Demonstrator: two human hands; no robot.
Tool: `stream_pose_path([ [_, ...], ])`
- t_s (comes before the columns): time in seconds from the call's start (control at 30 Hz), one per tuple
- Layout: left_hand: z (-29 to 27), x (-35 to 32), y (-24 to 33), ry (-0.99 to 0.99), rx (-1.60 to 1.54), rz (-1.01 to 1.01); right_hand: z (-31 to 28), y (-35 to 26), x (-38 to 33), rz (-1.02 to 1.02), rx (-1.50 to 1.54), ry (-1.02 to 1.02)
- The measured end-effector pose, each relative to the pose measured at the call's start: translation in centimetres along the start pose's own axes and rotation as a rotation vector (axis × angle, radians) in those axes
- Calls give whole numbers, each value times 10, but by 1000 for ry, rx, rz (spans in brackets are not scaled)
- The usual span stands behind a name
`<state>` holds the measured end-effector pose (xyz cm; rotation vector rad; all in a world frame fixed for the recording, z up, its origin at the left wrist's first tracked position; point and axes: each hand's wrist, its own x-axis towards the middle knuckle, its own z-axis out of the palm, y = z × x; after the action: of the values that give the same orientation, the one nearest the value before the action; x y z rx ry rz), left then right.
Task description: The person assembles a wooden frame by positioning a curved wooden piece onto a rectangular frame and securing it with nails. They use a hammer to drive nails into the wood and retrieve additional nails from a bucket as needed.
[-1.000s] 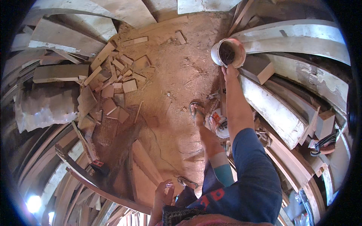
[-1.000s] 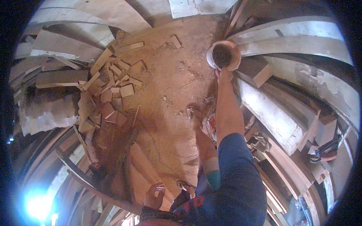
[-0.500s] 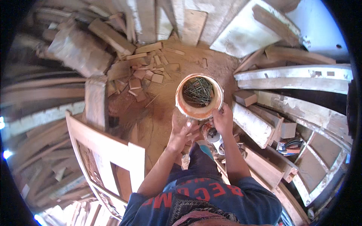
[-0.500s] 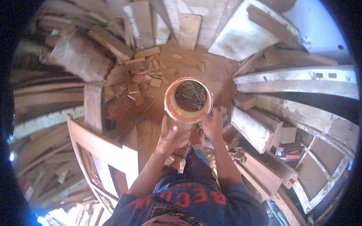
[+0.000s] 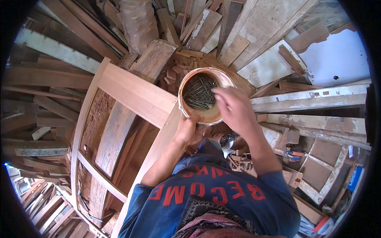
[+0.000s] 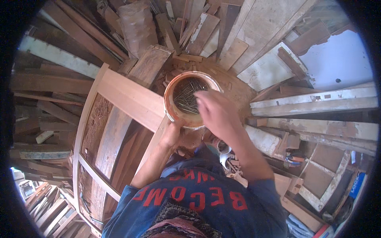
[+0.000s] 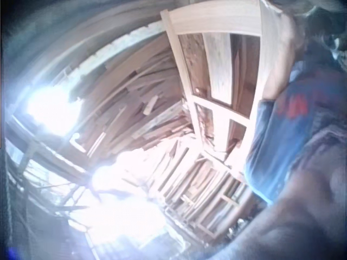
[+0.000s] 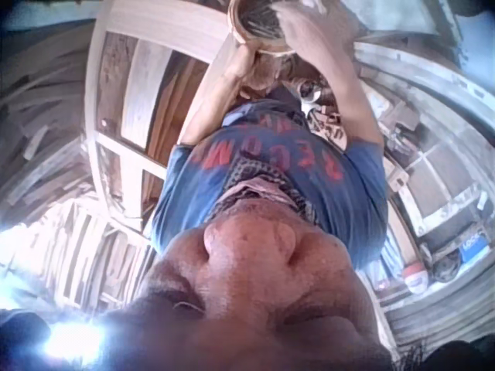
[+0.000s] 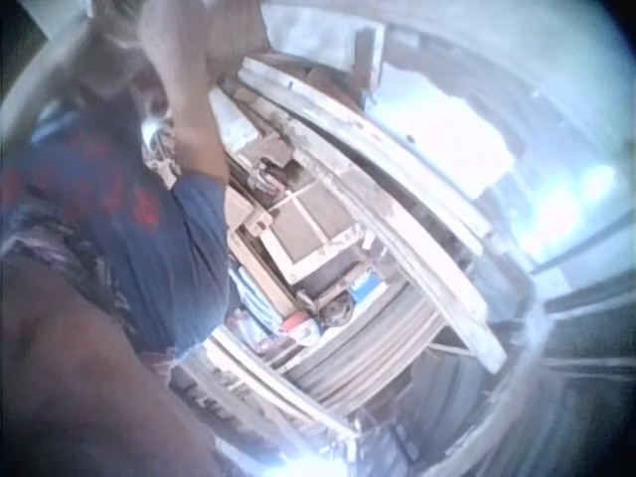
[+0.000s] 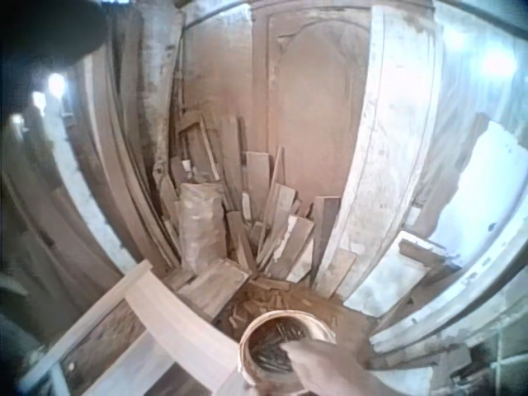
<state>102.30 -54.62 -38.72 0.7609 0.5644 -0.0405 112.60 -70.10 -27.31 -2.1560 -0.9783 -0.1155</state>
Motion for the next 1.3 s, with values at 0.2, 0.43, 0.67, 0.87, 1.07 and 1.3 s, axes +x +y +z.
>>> stream_pose_path([
  [0.2,-16,-65,25,-37,56,89,89,-20,33,26,-596,-764],
  [0.43,-22,-95,32,130,138,183,103,-59,30,123,-742,-917],
  [0.67,-53,-82,30,51,254,138,113,-48,36,169,-660,-865],
  [0.87,-65,-65,22,-13,104,180,129,-33,52,322,-649,-927],
  [1.07,-56,-83,40,-32,54,83,119,-51,56,278,-637,-1156],
  [1.3,-52,-84,41,-21,63,61,149,-24,67,-47,-657,-577],
])
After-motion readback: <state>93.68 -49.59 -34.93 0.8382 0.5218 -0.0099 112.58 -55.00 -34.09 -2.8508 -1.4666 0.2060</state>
